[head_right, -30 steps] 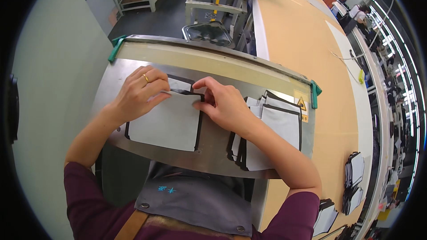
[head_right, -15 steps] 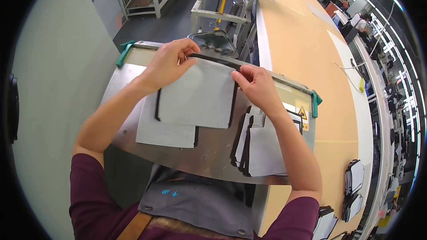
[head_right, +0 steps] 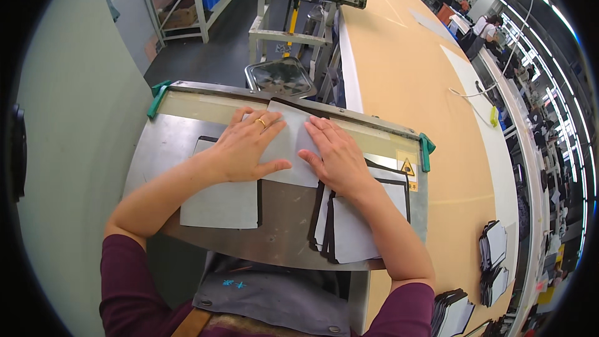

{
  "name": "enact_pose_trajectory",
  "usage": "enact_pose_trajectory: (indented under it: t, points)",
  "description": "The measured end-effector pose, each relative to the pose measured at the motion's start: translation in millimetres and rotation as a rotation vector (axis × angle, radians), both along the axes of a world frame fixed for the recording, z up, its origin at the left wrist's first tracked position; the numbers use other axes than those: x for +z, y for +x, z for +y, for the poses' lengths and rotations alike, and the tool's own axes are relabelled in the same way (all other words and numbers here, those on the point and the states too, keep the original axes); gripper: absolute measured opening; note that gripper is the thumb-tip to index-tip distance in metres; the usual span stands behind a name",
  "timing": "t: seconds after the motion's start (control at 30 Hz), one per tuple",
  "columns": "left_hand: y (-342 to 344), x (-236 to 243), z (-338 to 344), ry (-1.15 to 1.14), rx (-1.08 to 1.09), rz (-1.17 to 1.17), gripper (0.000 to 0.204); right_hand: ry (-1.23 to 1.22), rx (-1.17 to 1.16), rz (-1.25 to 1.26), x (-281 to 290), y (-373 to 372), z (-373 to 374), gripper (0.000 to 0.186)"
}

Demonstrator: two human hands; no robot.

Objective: Aligning leather components and paper liners on a press plate and using a manual machine to bond or crease them.

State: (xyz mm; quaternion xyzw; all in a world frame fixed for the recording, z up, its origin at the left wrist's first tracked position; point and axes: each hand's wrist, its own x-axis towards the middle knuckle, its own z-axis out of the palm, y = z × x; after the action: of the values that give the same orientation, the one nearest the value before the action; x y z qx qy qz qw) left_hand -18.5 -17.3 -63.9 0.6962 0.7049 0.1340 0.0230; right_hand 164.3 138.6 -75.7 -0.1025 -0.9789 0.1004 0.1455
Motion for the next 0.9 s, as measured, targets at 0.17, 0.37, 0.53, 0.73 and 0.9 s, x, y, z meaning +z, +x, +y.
enact_pose_trajectory:
  t: [0.17,0.37,0.53,0.73,0.9]
  points:
    - [-6.7,-20.5,9.6,0.215,-0.071,0.068,0.08,-0.036,0.092,-0.007,-1.9,-3.6,6.3,0.055]
    - [-1.6,-12.2,1.5,0.107,0.004,0.061,0.088,0.073,0.033,-0.081,-1.1,-2.2,0.3,0.056]
    - [-3.4,-9.4,-0.4,0.027,0.028,0.055,0.089,0.097,-0.001,-0.069,-1.5,0.3,-5.0,0.057]
    - [-7.0,-12.5,0.9,0.115,-0.021,0.022,0.091,0.07,0.021,-0.065,-1.1,0.8,-1.8,0.058]
    - [-13.2,-17.5,0.7,0.131,-0.024,0.053,0.09,0.058,0.02,-0.067,-1.3,-2.3,-3.7,0.057]
